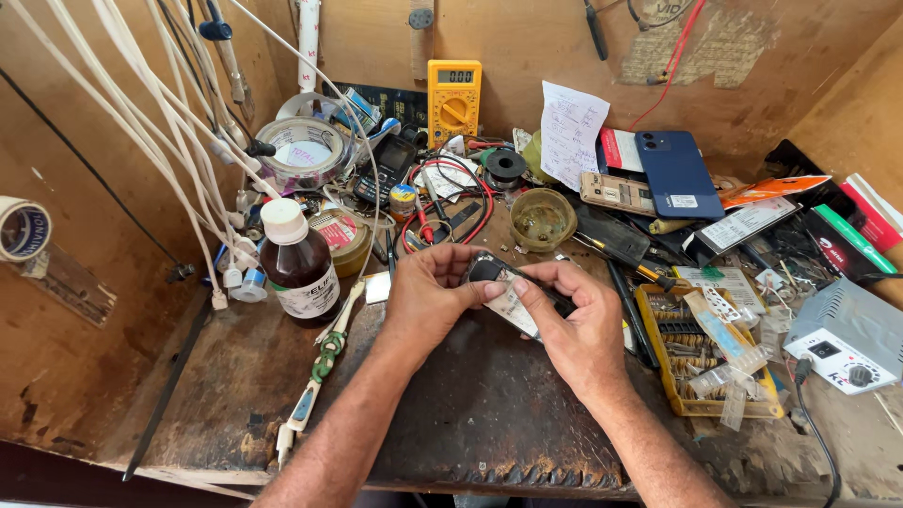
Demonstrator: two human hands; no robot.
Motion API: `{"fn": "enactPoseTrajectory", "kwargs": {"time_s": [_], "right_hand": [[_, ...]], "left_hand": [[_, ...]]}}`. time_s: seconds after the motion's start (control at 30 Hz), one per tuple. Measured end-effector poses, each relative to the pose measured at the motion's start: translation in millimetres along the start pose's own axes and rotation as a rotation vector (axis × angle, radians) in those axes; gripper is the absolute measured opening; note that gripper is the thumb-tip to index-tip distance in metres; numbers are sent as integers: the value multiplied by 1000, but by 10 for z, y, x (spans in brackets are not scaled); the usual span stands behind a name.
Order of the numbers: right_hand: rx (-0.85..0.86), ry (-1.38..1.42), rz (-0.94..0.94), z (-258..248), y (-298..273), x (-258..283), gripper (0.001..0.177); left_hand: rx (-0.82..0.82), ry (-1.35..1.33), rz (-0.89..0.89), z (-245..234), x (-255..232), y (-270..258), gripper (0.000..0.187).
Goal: The person disassembles a small electronic device, removes a component, and then reassembles the device using pliers to secure the casing. The task involves handling the device and its internal parts on a cluttered workbench.
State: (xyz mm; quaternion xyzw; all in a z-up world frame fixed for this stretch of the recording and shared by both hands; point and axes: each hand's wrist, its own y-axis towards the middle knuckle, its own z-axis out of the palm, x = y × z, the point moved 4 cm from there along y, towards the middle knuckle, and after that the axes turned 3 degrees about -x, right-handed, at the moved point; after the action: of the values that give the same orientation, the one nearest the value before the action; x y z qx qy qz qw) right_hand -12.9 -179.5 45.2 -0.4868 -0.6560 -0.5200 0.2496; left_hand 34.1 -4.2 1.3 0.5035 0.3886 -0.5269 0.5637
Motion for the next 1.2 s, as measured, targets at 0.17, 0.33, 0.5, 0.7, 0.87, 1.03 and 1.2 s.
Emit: {"fn": "enactPoseTrajectory", "kwargs": {"time_s": [0.17,0.33,0.5,0.7,0.87,1.03,1.2], "right_hand": [[-10,-25,83,-23,13,-32,18],[20,-164,86,-17,111,71,23],[61,-391,-247,-3,264,315,28],[143,-375,185,210,348,333,21],[34,-387,40,313,268,392,20],[-25,-409,-147,318,178,452,23],[15,-100,-115,87,143,288,19]], "left_hand": [[-6,-44,-44,-38,24,-26,41],[-8,-19,-10,-27,18,-1,40],[-15,39,-41,-21,15,-4,36],[-53,107,-18,-20,-16,-7,29],[-88,132,24,-30,37,-10,26],[-76,61,56,-12,19,-39,21],[-52,69,184,89,-193,-162,20]]}}
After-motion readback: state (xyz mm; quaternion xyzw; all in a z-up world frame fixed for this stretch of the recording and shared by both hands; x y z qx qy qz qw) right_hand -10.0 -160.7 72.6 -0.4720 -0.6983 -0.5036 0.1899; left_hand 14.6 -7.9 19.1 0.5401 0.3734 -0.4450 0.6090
